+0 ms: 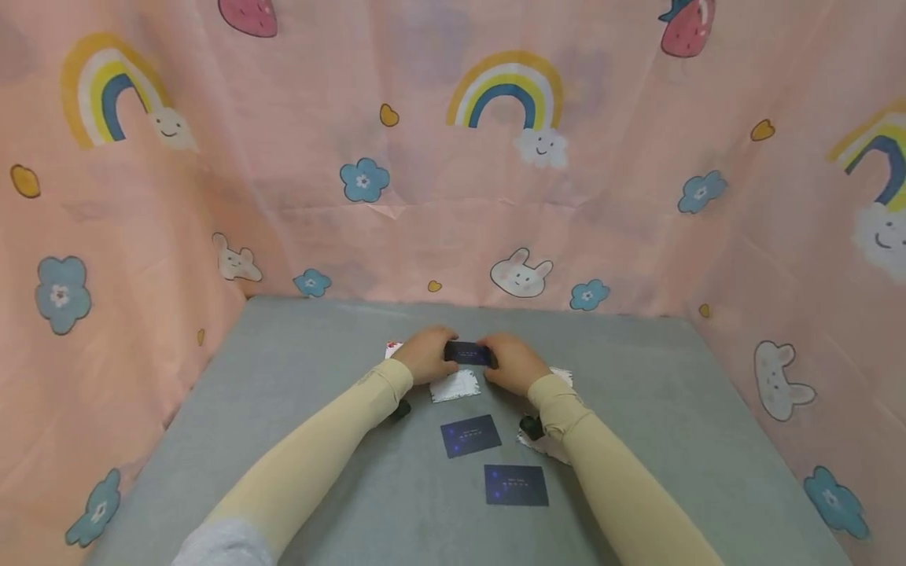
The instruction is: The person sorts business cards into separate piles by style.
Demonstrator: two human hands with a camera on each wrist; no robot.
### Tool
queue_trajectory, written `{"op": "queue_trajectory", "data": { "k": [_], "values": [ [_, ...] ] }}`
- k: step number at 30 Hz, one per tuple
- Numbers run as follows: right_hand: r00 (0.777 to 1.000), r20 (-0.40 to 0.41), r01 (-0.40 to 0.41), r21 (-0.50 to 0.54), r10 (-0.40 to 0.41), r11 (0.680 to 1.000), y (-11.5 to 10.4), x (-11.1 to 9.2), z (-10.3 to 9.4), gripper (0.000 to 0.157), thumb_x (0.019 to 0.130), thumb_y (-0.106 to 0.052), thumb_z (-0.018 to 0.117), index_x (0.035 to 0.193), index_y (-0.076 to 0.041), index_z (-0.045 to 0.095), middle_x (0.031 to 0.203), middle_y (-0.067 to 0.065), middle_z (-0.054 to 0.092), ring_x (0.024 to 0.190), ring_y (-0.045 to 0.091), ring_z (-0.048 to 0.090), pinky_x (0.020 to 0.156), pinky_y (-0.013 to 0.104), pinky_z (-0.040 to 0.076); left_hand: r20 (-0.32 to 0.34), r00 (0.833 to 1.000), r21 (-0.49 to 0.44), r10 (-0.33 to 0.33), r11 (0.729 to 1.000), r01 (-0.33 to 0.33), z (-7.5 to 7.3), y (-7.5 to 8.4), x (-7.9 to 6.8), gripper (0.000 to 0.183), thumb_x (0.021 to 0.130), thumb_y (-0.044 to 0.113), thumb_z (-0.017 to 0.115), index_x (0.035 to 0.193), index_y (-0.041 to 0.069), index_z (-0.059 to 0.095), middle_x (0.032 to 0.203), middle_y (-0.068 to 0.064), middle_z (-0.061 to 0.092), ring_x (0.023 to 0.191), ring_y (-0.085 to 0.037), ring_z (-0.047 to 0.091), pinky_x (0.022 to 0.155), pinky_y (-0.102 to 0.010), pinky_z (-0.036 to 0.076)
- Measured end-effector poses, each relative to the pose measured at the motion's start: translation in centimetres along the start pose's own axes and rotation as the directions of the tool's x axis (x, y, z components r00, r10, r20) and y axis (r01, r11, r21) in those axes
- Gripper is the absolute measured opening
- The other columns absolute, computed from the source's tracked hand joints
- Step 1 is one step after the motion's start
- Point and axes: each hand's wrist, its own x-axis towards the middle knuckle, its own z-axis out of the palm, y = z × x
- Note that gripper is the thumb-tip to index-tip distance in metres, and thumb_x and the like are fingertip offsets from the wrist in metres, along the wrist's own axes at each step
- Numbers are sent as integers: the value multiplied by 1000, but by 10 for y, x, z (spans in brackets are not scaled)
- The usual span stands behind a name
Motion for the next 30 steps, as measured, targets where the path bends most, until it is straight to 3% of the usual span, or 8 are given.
{"op": "queue_trajectory", "data": {
  "k": [5, 8, 12, 18, 24, 30],
  "values": [
    [999, -17, 34, -17, -34, 999, -12, -30, -6, 51, 86, -22, 79, 133, -10, 63, 131, 9, 66, 126, 29, 60, 109, 45, 46, -72, 994, 15, 78, 997, -78, -2, 13, -46, 52, 90, 34, 73, 134, 7, 62, 129, -8, 67, 121, -23, 63, 105, -38, 49],
    [999, 1, 53, 7, -53, 999, -21, -58, -7, 52, 86, -26, 80, 133, -11, 64, 130, 7, 66, 125, 26, 60, 107, 45, 47, -57, 988, 43, 142, 989, -140, 5, 26, -72, 52, 86, 40, 75, 127, 8, 66, 118, -5, 71, 108, -19, 66, 95, -35, 54],
    [994, 32, 100, 47, -102, 994, -29, -87, -2, 52, 84, -29, 81, 131, -12, 65, 127, 3, 69, 123, 24, 62, 106, 45, 48, -7, 989, 93, 146, 985, -145, 17, 40, -95, 61, 75, 50, 84, 118, 9, 69, 102, 0, 70, 85, -12, 61, 78, -29, 54],
    [990, 76, 113, 64, -117, 992, -32, -109, 6, 53, 80, -30, 83, 128, -14, 67, 124, -1, 69, 120, 21, 63, 105, 44, 49, 28, 993, 135, 113, 984, -116, 29, 51, -106, 64, 69, 48, 88, 116, 9, 70, 96, 2, 66, 78, -8, 55, 70, -26, 50],
    [987, 72, 142, 67, -147, 988, -34, -108, 7, 54, 79, -26, 85, 128, -12, 67, 125, 3, 69, 119, 24, 63, 104, 45, 49, 8, 997, 103, 79, 992, -79, 26, 51, -107, 56, 69, 34, 87, 115, 8, 70, 96, -1, 67, 79, -10, 56, 70, -25, 50],
    [982, 63, 177, 15, -178, 984, -39, -106, 5, 50, 79, -29, 84, 125, -15, 68, 120, -1, 69, 113, 18, 64, 99, 42, 52, -5, 994, 128, 107, 986, -105, 21, 51, -111, 52, 67, 35, 86, 108, 9, 71, 88, 2, 61, 73, -9, 52, 64, -24, 47]
  ]
}}
